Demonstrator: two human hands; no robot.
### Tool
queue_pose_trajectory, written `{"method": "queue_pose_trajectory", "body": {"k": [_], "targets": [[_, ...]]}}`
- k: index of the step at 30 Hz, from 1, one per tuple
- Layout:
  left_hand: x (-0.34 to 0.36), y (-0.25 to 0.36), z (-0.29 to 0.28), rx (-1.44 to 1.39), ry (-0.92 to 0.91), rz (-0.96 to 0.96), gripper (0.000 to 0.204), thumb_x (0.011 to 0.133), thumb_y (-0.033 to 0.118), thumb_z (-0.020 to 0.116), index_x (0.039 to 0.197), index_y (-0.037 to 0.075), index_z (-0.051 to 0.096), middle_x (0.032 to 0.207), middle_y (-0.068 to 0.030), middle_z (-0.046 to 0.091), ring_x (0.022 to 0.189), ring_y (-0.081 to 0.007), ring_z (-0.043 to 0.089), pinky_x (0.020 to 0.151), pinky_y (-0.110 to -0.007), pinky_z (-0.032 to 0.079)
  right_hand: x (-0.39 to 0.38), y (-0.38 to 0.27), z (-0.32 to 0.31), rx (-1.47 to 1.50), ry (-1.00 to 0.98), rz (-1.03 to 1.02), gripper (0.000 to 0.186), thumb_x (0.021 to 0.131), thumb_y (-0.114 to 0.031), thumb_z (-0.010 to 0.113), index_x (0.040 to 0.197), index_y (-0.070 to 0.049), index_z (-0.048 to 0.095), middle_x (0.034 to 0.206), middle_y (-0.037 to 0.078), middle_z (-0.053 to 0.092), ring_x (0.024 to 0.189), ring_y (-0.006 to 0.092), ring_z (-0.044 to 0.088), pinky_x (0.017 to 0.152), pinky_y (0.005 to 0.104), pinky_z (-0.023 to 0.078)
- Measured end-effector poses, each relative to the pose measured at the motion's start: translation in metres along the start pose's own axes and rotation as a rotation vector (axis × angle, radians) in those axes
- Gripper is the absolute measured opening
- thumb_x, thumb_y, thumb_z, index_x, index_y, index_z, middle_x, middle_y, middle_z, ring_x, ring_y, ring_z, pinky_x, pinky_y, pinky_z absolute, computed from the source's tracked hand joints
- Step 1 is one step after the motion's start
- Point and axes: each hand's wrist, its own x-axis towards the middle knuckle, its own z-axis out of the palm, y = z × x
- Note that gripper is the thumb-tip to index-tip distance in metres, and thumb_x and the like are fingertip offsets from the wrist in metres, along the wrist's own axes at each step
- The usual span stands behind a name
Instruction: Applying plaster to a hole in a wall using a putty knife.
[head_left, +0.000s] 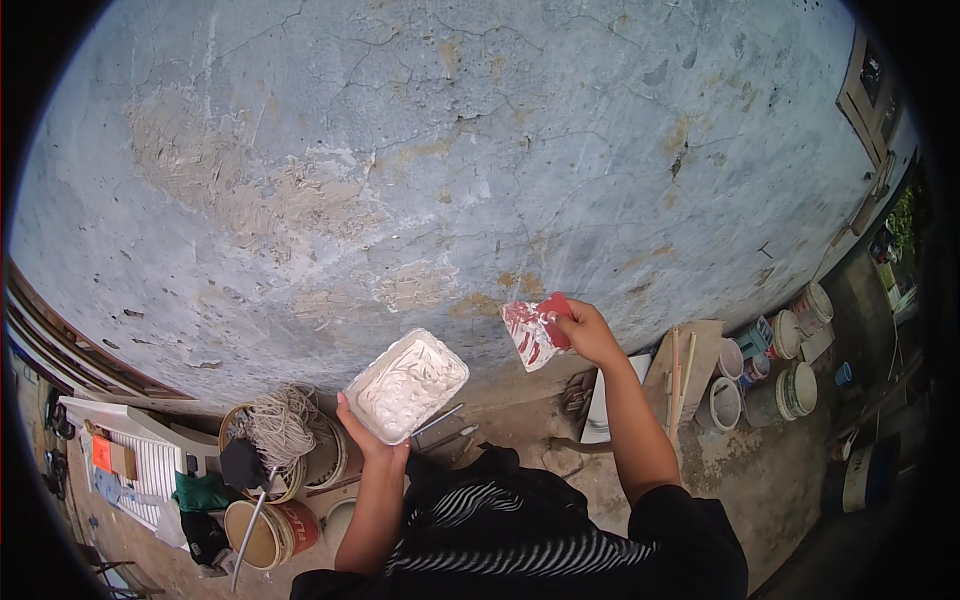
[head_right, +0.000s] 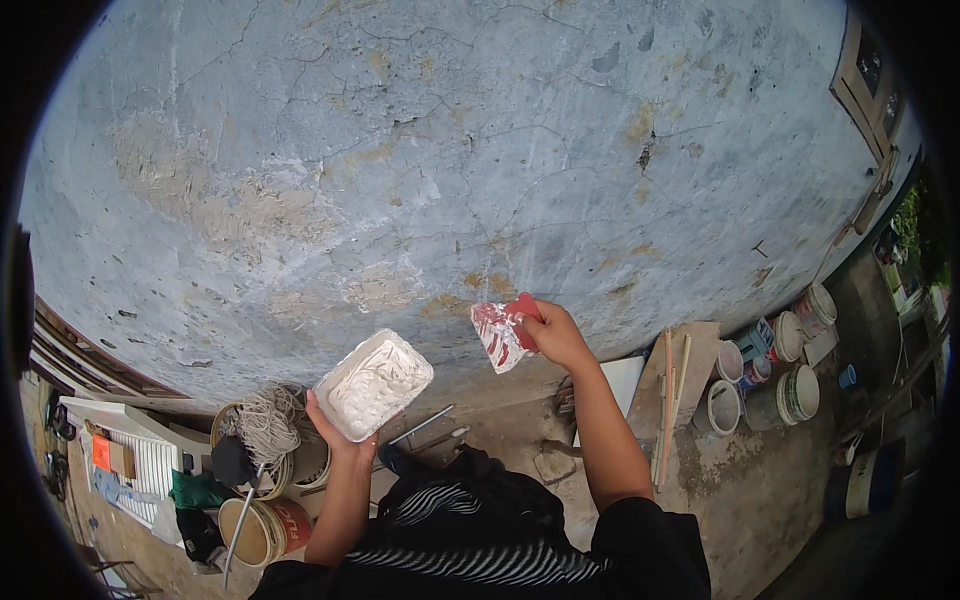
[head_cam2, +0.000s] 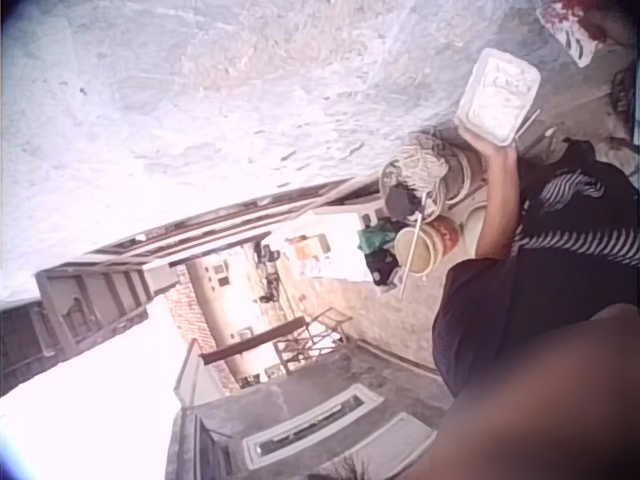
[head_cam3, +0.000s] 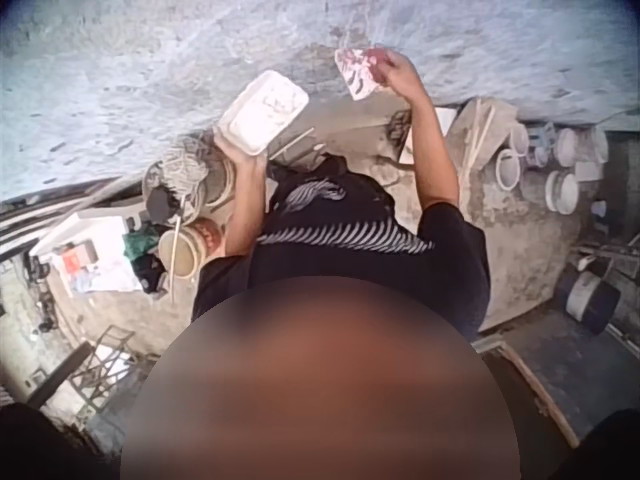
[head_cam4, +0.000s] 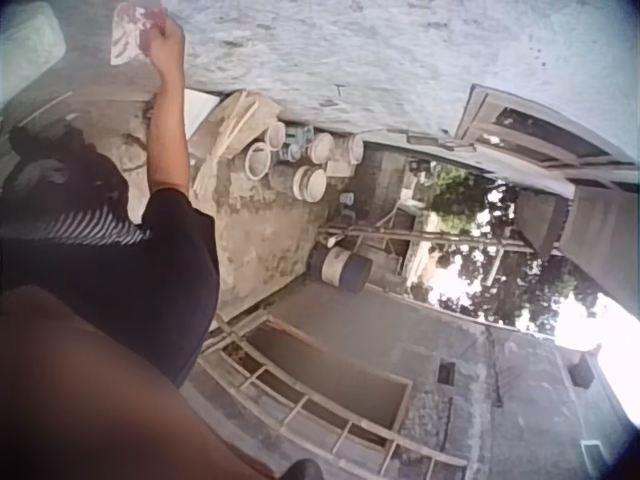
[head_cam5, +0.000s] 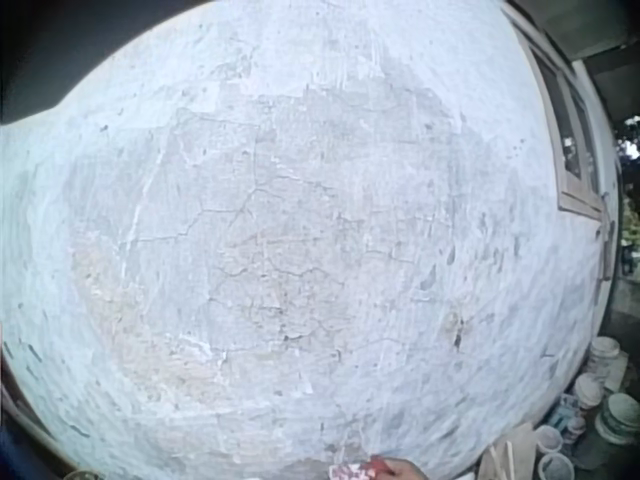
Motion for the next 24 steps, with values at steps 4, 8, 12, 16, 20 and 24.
{"method": "queue_pose_trajectory", "body": {"k": [4, 8, 12, 16, 20, 24], "targets": [[-0.007, -0.004, 0.019, 0.025, -0.022, -0.018, 0.086, 0.092, 0.071, 0.038, 0.145, 0.004, 0.044, 0.142, -0.0176, 0.054, 0.124, -0.0393, 0.057, 0.097, -0.059, 0.051, -0.011, -0.02, 0.001, 0.034, -0.023, -0.091, 0.023, 0.098, -0.01, 0.058, 0.115, -0.001, 0.068, 0.092, 0.001, 0.069, 0.081, 0.0087, 0.06, 0.073, 0.0273, 0.05], [-0.01, -0.009, 0.032, 0.033, -0.012, -0.04, 0.083, 0.093, 0.069, 0.041, 0.141, 0.002, 0.048, 0.139, -0.0174, 0.056, 0.124, -0.0362, 0.057, 0.106, -0.047, 0.046, -0.021, -0.036, 0.002, -0.089, -0.003, -0.213, 0.02, 0.099, -0.012, 0.06, 0.113, 0.0, 0.068, 0.088, 0.0, 0.068, 0.078, 0.0077, 0.058, 0.071, 0.0274, 0.049], [-0.012, -0.012, 0.038, 0.05, 0.011, -0.043, 0.083, 0.093, 0.07, 0.041, 0.141, 0.002, 0.049, 0.138, -0.0173, 0.057, 0.125, -0.0354, 0.057, 0.105, -0.048, 0.047, -0.03, -0.054, 0.01, -0.227, 0.017, -0.236, 0.02, 0.097, -0.012, 0.062, 0.113, -0.001, 0.068, 0.085, 0.004, 0.069, 0.075, 0.0099, 0.058, 0.071, 0.0288, 0.05], [-0.015, -0.016, 0.049, 0.052, -0.025, -0.074, 0.083, 0.093, 0.069, 0.04, 0.14, 0.002, 0.049, 0.137, -0.017, 0.058, 0.124, -0.0346, 0.058, 0.105, -0.047, 0.046, -0.039, -0.055, 0.031, -0.487, -0.011, -0.368, 0.017, 0.094, -0.011, 0.063, 0.108, -0.002, 0.068, 0.082, 0.014, 0.068, 0.07, 0.0228, 0.063, 0.068, 0.0331, 0.05], [-0.014, -0.017, 0.052, 0.07, -0.022, -0.06, 0.082, 0.094, 0.068, 0.039, 0.14, 0.001, 0.049, 0.136, -0.0169, 0.058, 0.124, -0.0342, 0.058, 0.106, -0.046, 0.046, -0.05, -0.078, 0.039, -0.493, 0.154, -0.471, 0.015, 0.093, -0.009, 0.064, 0.104, 0.0, 0.067, 0.084, 0.016, 0.068, 0.075, 0.0276, 0.066, 0.069, 0.0362, 0.051], [-0.014, -0.016, 0.054, 0.068, -0.027, -0.08, 0.081, 0.095, 0.068, 0.038, 0.14, 0.001, 0.049, 0.136, -0.0169, 0.058, 0.123, -0.0344, 0.058, 0.106, -0.046, 0.046, -0.054, -0.103, 0.029, -0.383, 0.023, -0.661, 0.016, 0.089, -0.006, 0.066, 0.105, -0.003, 0.07, 0.09, 0.014, 0.069, 0.081, 0.0313, 0.066, 0.072, 0.0378, 0.052]]}}
